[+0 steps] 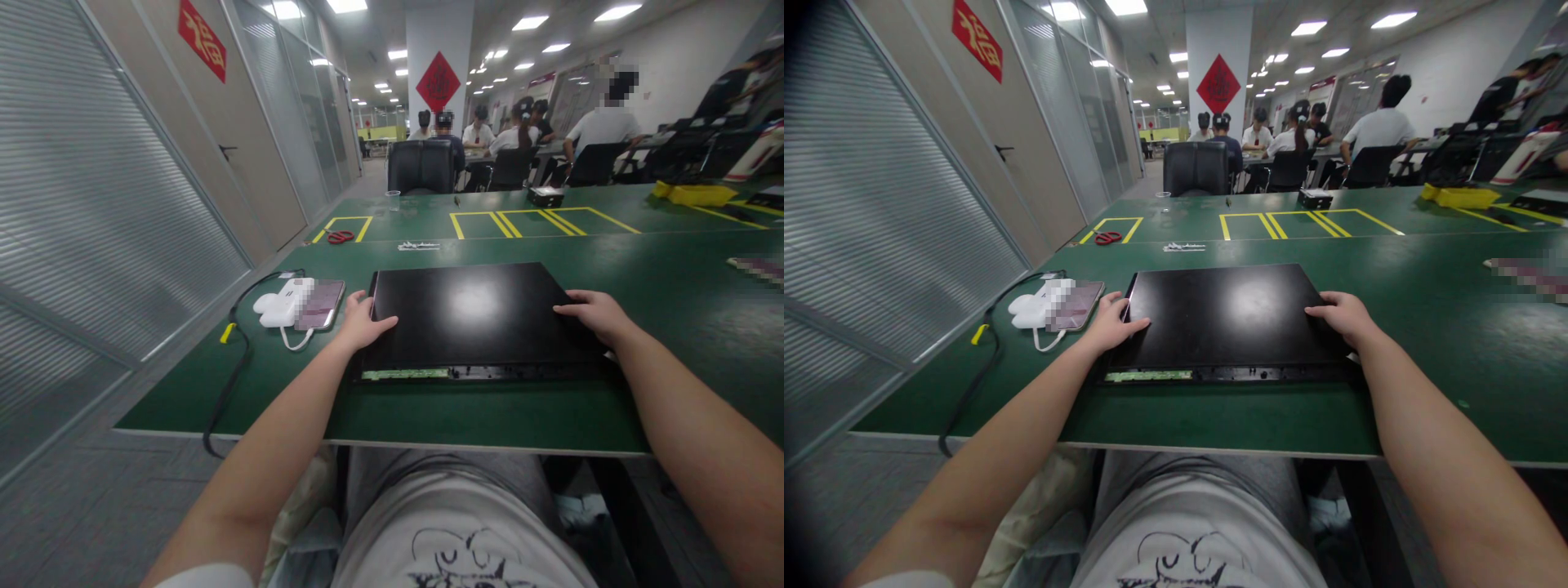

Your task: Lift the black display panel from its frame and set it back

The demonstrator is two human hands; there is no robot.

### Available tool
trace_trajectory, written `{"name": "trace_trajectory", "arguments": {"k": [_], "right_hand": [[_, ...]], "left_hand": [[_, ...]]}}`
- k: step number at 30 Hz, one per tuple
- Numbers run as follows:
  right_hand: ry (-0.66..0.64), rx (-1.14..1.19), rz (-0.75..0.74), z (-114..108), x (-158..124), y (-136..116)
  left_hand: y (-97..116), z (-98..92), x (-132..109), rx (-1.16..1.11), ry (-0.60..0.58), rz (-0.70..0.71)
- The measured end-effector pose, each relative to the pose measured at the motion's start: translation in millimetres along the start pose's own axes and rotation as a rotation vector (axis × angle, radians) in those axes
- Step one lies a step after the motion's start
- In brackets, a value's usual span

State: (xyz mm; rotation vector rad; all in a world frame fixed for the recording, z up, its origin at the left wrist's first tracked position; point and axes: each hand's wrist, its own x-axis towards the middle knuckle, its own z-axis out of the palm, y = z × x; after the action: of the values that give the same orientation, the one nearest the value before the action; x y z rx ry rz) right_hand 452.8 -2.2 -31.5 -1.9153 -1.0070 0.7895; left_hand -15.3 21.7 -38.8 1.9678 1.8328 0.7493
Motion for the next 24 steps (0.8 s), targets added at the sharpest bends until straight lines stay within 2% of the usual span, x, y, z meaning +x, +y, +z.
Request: {"name": "trace_trajectory", "arguments": {"k": [10, 24], "right_hand": [[0.022, -0.007, -0.034, -1.2, 0.7, 2.4], [0.055, -0.158, -0.14, -3.7, 13.0, 11.9]], "left_hand": [[1.6, 0.3, -0.9, 0.06, -0.031, 0.015], [7.8, -0.8, -4.0, 0.092, -0.052, -0.005]]}}
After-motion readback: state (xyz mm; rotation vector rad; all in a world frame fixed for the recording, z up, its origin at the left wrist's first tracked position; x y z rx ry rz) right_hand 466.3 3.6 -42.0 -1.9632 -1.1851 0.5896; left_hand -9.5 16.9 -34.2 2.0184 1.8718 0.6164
